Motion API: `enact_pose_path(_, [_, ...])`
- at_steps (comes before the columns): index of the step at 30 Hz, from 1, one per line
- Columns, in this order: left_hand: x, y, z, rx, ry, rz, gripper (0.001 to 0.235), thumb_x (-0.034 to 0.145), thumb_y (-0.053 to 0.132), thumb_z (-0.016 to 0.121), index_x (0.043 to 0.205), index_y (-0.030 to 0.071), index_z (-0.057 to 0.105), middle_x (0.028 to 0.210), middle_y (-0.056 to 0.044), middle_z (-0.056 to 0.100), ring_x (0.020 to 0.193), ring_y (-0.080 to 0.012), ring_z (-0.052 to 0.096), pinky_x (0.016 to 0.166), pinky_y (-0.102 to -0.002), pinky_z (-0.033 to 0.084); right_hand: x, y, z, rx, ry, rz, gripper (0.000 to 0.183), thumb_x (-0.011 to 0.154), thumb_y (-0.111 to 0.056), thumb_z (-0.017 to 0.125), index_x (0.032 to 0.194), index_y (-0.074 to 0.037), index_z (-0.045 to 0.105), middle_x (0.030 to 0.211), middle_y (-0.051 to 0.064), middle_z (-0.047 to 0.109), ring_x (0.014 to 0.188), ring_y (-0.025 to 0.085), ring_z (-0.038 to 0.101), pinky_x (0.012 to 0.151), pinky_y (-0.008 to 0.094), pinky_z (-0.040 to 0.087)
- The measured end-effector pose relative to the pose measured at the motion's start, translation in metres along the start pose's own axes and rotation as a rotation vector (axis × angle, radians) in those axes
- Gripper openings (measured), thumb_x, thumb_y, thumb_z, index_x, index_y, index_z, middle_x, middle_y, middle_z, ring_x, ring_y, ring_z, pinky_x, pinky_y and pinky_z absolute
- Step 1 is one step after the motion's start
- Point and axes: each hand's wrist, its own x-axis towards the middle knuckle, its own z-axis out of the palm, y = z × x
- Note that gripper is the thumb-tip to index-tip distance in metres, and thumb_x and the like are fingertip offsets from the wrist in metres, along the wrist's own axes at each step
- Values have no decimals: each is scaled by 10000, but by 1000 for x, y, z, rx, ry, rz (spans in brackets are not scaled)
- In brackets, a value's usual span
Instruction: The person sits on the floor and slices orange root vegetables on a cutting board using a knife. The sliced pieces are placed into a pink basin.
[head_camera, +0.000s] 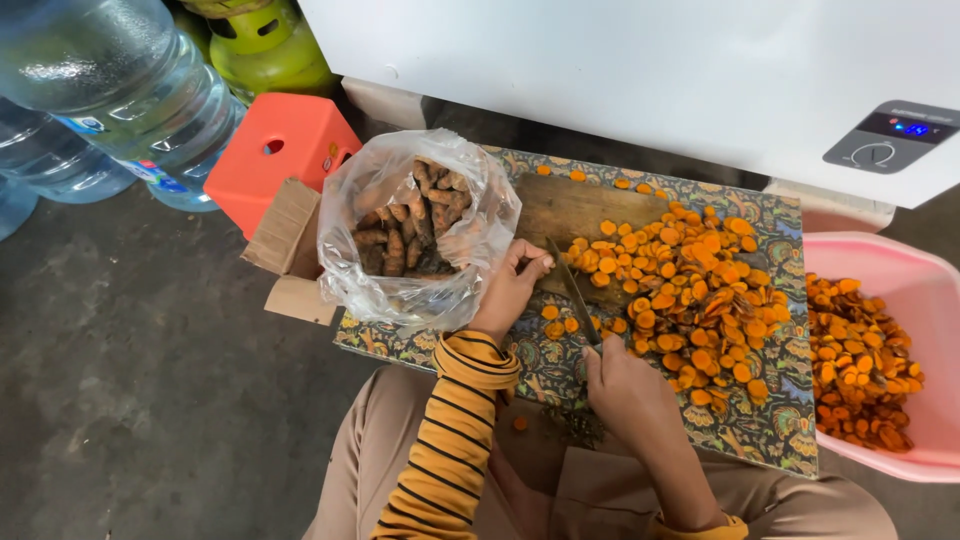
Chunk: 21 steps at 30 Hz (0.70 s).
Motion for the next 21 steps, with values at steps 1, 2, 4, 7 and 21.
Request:
enact_pose_path(1, [2,-3,0,-1,5,2,156,1047,226,602,913,155,562,901,14,576,891,-116,556,882,-287,446,0,-1,-1,-3,0,-4,390,1094,-480,314,954,-145,458,650,59,534,505,285,514,483,422,348])
enact_pose_path(2, [3,-7,1,1,9,11,155,1044,219,608,912,155,562,895,16,577,884,-113,554,876,-285,442,0,-2,-2,-4,-12,9,395,1094,-483,311,955,-141,451,660,75,549,533,316,534,505,444,362])
enact_pose_path(4, [6,-12,1,3,14,19,153,1041,213,615,911,154,561,890,18,578,878,-110,553,870,-283,438,1,-4,-3,-5,-25,22,399,1093,-486,309,956,-136,443,670,91,565,561,346,555,527,466,375])
enact_pose_path(7, [4,-15,2,11,25,33,170,1033,233,621,898,155,553,877,16,578,866,-113,552,851,-291,441,2,-7,-7,-17,-28,10,389,1104,-458,319,922,-136,440,610,63,525,471,278,471,476,421,343])
enact_pose_path(21, [6,-18,-1,245,148,180,110,933,201,790,922,102,745,758,-42,728,758,-148,673,775,-300,551,16,5,11,-195,111,-238,355,1100,-291,310,903,-82,519,464,-56,398,282,25,309,296,182,299])
